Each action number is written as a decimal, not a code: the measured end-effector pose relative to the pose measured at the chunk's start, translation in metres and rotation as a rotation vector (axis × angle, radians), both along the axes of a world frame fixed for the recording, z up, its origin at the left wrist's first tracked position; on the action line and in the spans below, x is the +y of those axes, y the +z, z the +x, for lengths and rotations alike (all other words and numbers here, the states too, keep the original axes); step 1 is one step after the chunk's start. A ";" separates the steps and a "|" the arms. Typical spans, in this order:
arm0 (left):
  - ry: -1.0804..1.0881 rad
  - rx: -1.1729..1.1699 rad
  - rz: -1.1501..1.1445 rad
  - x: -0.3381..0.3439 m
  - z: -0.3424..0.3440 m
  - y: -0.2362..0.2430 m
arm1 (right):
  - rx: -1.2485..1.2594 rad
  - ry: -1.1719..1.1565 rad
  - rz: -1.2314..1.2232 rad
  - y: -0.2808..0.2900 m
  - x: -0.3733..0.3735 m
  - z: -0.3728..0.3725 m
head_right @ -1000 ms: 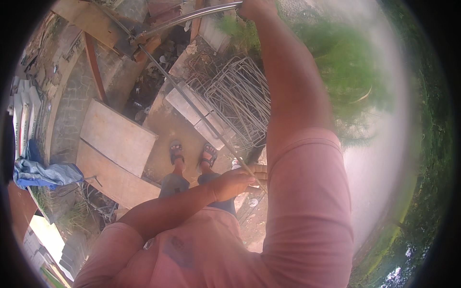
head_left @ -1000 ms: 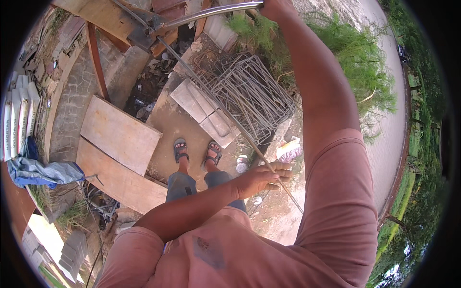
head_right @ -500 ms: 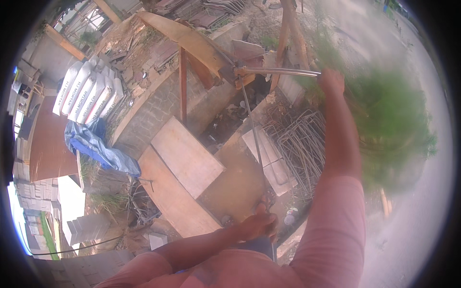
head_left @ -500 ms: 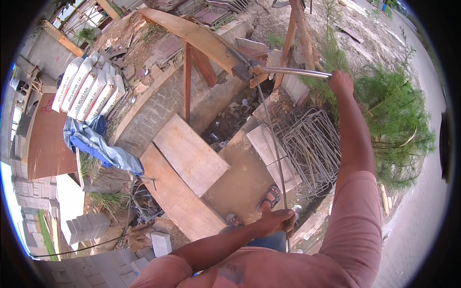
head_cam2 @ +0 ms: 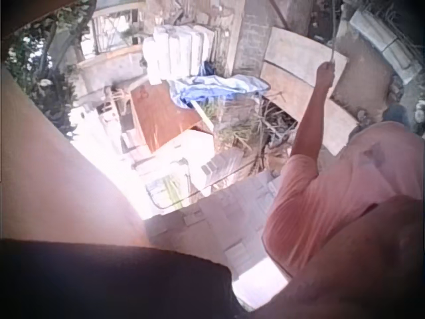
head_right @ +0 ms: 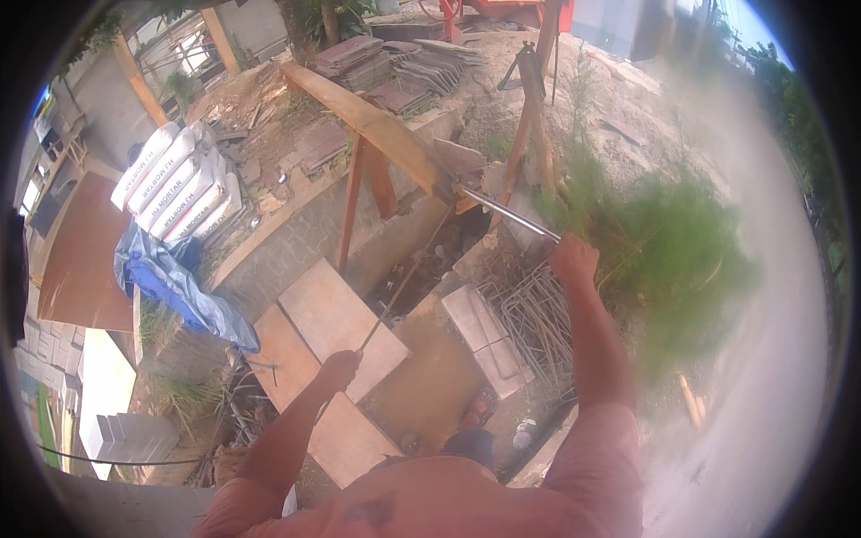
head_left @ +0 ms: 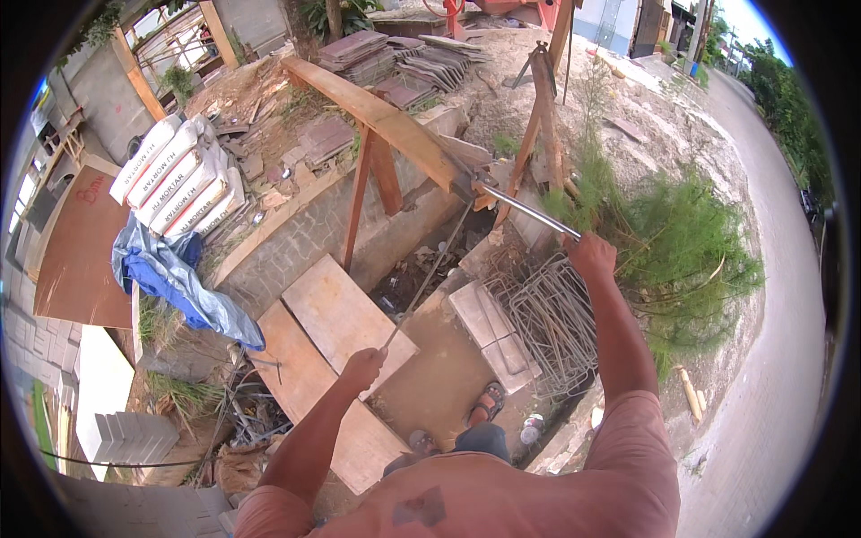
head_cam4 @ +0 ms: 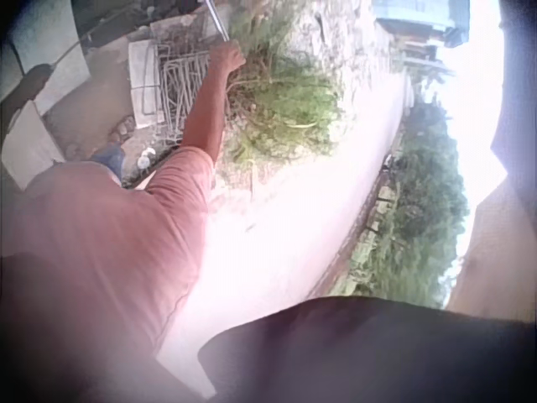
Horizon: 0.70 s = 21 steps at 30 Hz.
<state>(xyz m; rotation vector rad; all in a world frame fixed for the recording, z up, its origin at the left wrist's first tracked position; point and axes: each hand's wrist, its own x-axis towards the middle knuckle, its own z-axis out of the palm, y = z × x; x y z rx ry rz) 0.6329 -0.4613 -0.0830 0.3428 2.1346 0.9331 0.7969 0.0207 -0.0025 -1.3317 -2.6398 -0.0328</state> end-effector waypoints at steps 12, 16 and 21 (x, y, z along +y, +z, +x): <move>-0.029 0.396 -0.065 -0.009 0.036 0.007 | 0.000 0.091 -0.235 -0.008 0.031 -0.001; -0.038 0.352 -0.014 -0.014 0.027 0.007 | 0.047 0.047 -0.195 -0.002 0.023 -0.003; -0.247 0.436 -0.022 -0.032 -0.013 -0.004 | 0.106 -0.053 -0.081 -0.027 0.011 -0.001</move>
